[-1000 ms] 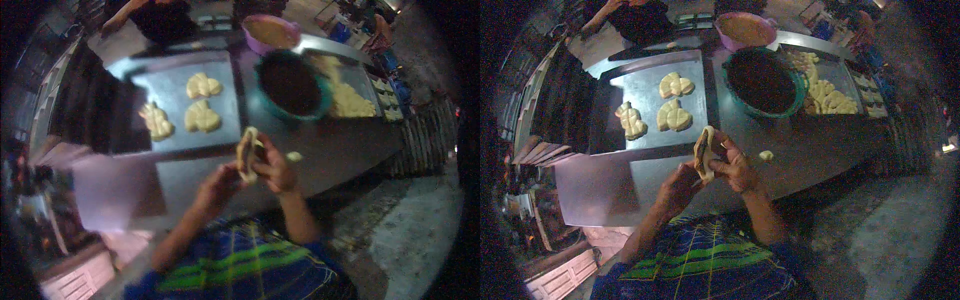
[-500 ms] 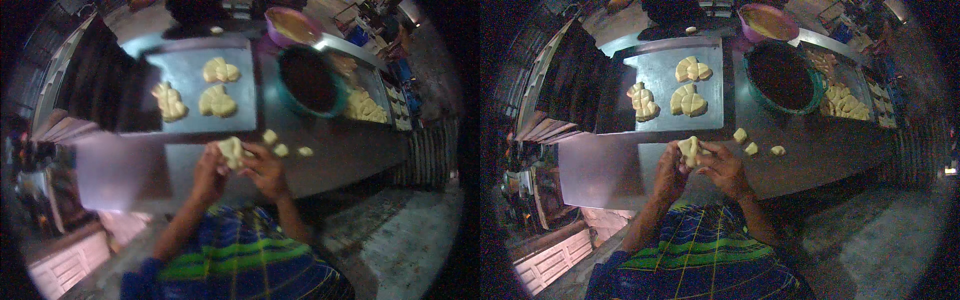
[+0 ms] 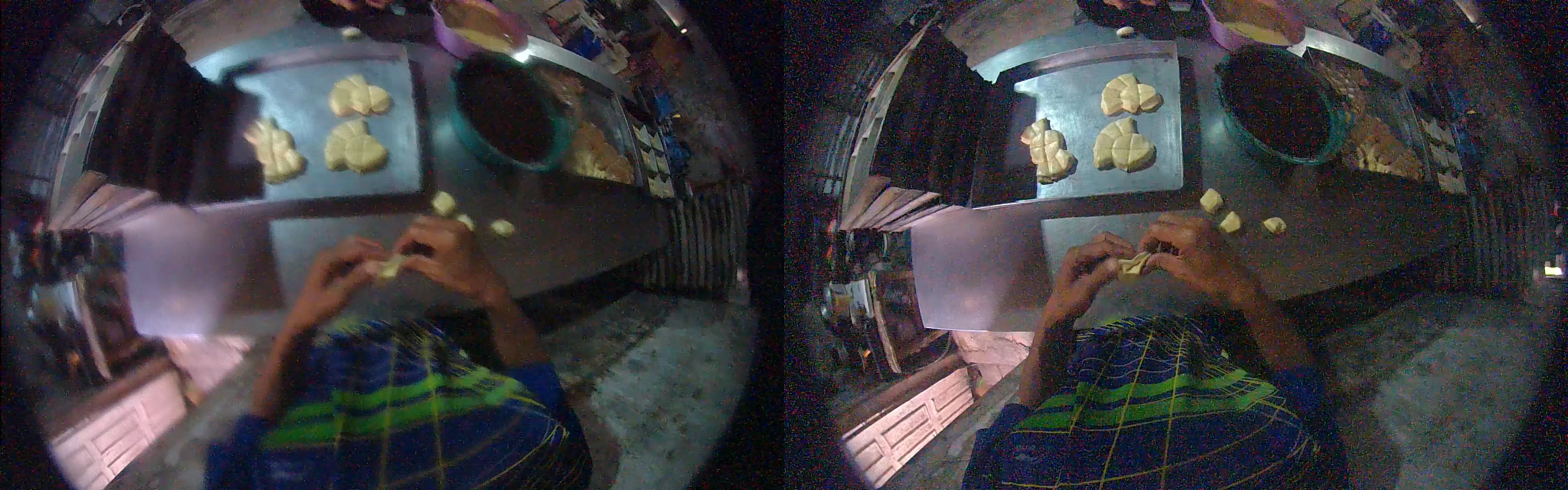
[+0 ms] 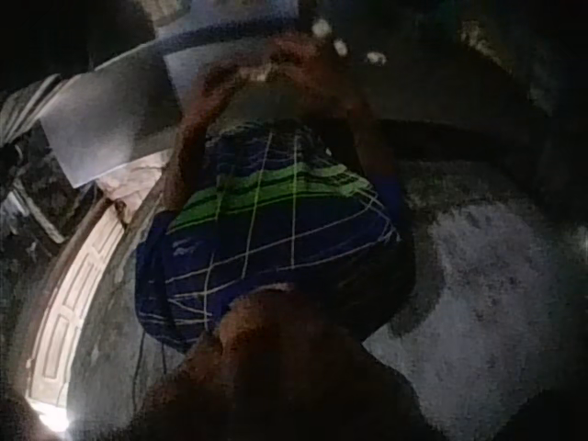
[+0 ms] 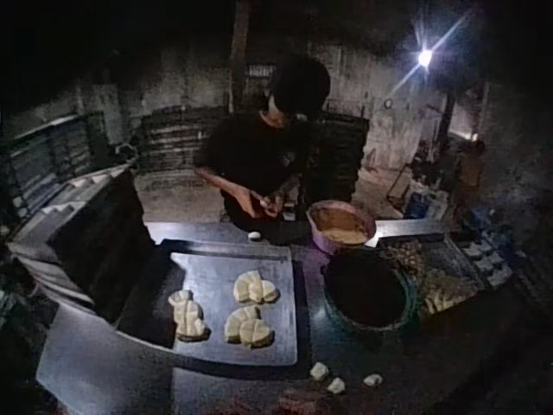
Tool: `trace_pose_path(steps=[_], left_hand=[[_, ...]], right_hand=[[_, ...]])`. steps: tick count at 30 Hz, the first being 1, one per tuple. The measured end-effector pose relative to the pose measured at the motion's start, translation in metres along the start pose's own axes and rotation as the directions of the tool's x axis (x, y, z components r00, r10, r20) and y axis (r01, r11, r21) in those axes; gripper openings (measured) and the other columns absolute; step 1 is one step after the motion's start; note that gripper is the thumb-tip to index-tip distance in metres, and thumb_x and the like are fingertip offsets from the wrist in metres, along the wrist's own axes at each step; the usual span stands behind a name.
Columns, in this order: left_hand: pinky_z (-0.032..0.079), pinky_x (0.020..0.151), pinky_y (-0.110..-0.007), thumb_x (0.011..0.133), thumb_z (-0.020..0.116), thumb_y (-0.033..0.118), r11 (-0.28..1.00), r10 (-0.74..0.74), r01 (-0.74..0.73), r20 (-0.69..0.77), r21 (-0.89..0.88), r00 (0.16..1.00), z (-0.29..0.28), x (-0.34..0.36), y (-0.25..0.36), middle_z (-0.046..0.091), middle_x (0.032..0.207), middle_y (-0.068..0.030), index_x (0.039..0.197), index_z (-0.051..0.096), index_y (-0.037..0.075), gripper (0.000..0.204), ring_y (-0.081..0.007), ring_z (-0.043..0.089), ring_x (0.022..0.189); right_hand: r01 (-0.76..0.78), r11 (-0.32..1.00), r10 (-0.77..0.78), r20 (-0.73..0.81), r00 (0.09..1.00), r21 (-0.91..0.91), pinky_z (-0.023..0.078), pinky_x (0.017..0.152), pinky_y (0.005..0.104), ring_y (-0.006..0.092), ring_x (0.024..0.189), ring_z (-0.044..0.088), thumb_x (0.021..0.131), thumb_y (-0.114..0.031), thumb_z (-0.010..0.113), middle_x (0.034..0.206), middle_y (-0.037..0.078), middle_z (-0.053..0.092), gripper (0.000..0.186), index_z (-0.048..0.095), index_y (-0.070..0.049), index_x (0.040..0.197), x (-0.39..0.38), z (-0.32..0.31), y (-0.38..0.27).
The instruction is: The person shapes small pieces of dough by hand on a stainless steel table, grouping them into clusters. They also move metal baking trays on the workspace.
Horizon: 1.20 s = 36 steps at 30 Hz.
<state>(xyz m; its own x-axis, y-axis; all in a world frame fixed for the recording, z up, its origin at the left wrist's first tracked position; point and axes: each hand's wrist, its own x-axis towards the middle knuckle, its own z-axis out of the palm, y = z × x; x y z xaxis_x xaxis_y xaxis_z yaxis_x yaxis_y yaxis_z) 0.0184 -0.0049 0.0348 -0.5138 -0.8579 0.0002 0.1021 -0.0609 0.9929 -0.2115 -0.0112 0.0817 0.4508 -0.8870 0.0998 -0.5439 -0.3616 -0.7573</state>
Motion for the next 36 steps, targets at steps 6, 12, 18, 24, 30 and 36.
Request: trace_pose_path(steps=[6, 12, 18, 24, 30, 36], left_hand=[[0.05, 0.08, -0.029, 0.096, 0.059, 0.03, 0.659, -0.425, 0.349, 0.053, -0.666, 0.904, -0.005, 0.008, -0.034, 0.063, 0.107, -0.0075, 0.113, 0.061, 0.004, 0.032, -0.0172, 0.062, 0.092], [0.051, 0.088, -0.034, 0.093, 0.062, 0.019, 0.613, -0.507, 0.221, -0.163, -0.758, 0.846, 0.005, 0.003, -0.02, 0.064, 0.108, -0.0062, 0.114, 0.058, 0.004, 0.025, -0.018, 0.061, 0.098], [0.048, 0.093, -0.034, 0.088, 0.065, 0.007, 0.82, -0.333, 0.143, -0.26, -0.554, 0.906, 0.005, 0.0, -0.025, 0.062, 0.116, -0.009, 0.117, 0.059, 0.003, 0.03, -0.0198, 0.059, 0.108], [0.047, 0.097, -0.036, 0.087, 0.065, 0.007, 0.84, -0.261, 0.132, -0.178, -0.526, 0.949, 0.01, 0.002, -0.01, 0.062, 0.117, -0.0117, 0.115, 0.06, 0.0, 0.03, -0.0205, 0.057, 0.111], [0.052, 0.088, -0.034, 0.093, 0.062, 0.013, 0.898, -0.317, 0.13, -0.412, -0.421, 0.854, 0.028, 0.002, -0.032, 0.064, 0.11, -0.0107, 0.116, 0.061, -0.001, 0.027, -0.0194, 0.062, 0.1], [0.054, 0.084, -0.032, 0.095, 0.059, 0.017, 0.799, -0.427, 0.21, -0.286, -0.563, 0.858, 0.017, 0.003, -0.033, 0.065, 0.11, -0.0111, 0.113, 0.063, -0.001, 0.025, -0.0184, 0.063, 0.098]], right_hand=[[0.273, 0.918, -0.322, -0.136, 0.937, -0.287, 0.053, 0.09, 0.0384, 0.027, 0.097, 0.065, 0.074, -0.007, 0.072, 0.101, 0.009, 0.065, 0.036, 0.066, -0.009, 0.109, -0.008, 0.026, 0.002], [0.125, 0.941, -0.24, -0.359, 0.902, -0.315, 0.053, 0.093, 0.0396, 0.0309, 0.109, 0.062, 0.078, -0.006, 0.07, 0.113, 0.014, 0.063, 0.036, 0.064, -0.003, 0.113, 0.001, 0.067, -0.023], [-0.069, 0.955, -0.085, -0.488, 0.869, -0.29, 0.055, 0.077, 0.0332, 0.0259, 0.096, 0.065, 0.079, -0.011, 0.076, 0.104, 0.014, 0.065, 0.031, 0.067, -0.002, 0.107, -0.003, 0.081, -0.018], [-0.242, 0.804, 0.482, -0.358, 0.8, 0.543, 0.053, 0.072, 0.0284, 0.0193, 0.09, 0.064, 0.08, -0.008, 0.076, 0.091, 0.009, 0.067, 0.021, 0.072, -0.005, 0.1, 0.0, 0.074, -0.006], [0.033, 0.95, 0.127, -0.481, 0.867, 0.311, 0.055, 0.072, 0.0305, 0.0196, 0.095, 0.064, 0.078, -0.001, 0.074, 0.104, 0.01, 0.066, 0.025, 0.07, -0.005, 0.102, -0.006, 0.078, 0.007], [0.198, 0.947, -0.3, -0.467, 0.832, -0.255, 0.053, 0.079, 0.0382, 0.0272, 0.088, 0.063, 0.075, -0.001, 0.072, 0.107, 0.009, 0.065, 0.033, 0.067, -0.01, 0.107, -0.008, 0.082, 0.005]])
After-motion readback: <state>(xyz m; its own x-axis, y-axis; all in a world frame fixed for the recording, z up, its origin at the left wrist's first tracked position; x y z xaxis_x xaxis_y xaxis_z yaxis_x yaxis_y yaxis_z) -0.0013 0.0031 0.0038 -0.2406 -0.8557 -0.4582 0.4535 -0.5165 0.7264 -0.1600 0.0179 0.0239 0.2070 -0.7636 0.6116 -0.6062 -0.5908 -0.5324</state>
